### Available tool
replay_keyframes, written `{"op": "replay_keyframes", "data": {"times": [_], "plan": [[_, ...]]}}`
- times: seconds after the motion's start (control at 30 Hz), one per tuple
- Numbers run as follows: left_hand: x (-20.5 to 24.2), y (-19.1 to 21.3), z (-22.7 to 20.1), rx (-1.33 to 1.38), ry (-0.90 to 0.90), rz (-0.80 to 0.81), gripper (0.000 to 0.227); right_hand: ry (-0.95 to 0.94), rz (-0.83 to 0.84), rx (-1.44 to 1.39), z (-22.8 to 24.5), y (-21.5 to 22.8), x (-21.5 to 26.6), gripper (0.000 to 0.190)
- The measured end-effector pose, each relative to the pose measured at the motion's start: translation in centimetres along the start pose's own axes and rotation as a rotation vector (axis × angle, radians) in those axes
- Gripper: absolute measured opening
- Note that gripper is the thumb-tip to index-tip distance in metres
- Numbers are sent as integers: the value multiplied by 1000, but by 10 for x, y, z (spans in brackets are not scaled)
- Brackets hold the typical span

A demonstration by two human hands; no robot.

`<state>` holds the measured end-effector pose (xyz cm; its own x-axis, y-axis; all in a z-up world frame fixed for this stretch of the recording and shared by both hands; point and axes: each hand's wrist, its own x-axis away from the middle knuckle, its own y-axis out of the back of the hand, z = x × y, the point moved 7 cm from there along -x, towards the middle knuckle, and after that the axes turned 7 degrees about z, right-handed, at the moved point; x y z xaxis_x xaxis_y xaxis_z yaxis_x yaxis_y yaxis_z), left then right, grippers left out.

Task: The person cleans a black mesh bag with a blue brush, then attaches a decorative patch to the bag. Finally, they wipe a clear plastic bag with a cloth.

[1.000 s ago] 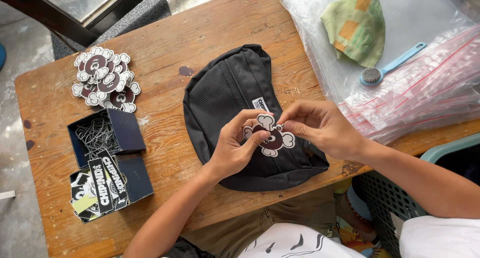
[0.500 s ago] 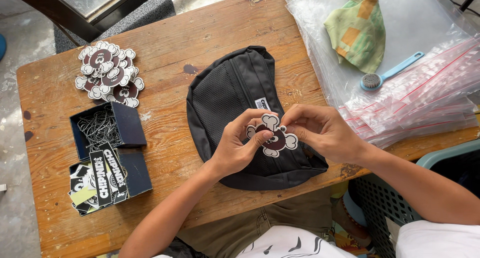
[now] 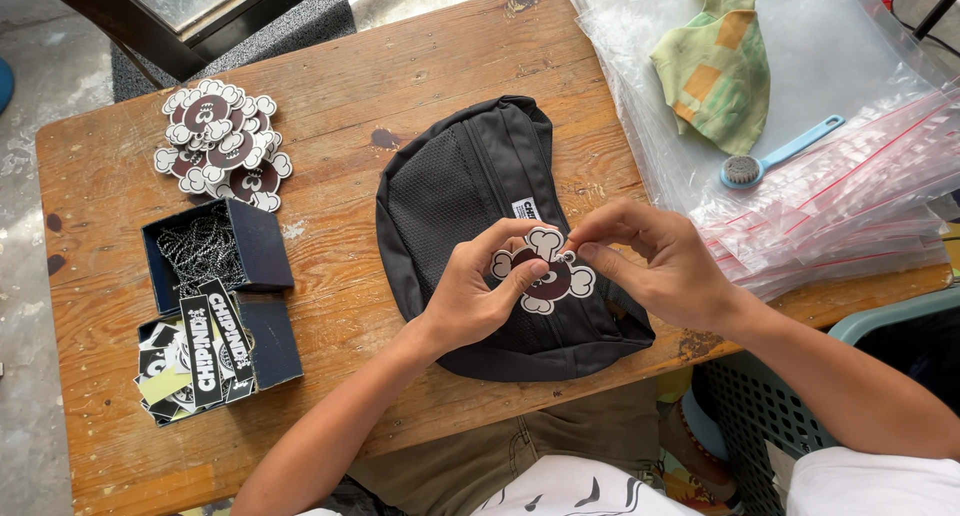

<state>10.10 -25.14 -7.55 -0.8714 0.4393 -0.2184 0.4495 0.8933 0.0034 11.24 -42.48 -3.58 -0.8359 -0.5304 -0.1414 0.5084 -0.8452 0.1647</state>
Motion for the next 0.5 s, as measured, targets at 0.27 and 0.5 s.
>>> {"op": "replay_keyframes", "data": {"times": [0.27, 0.5], "plan": [[-2, -1, -8, -86, -66, -10, 31, 153, 1, 315, 16, -8, 1, 19], [-3, -3, -12, -104, -62, 8, 31, -145, 61, 155, -21, 0, 8, 9]]}}
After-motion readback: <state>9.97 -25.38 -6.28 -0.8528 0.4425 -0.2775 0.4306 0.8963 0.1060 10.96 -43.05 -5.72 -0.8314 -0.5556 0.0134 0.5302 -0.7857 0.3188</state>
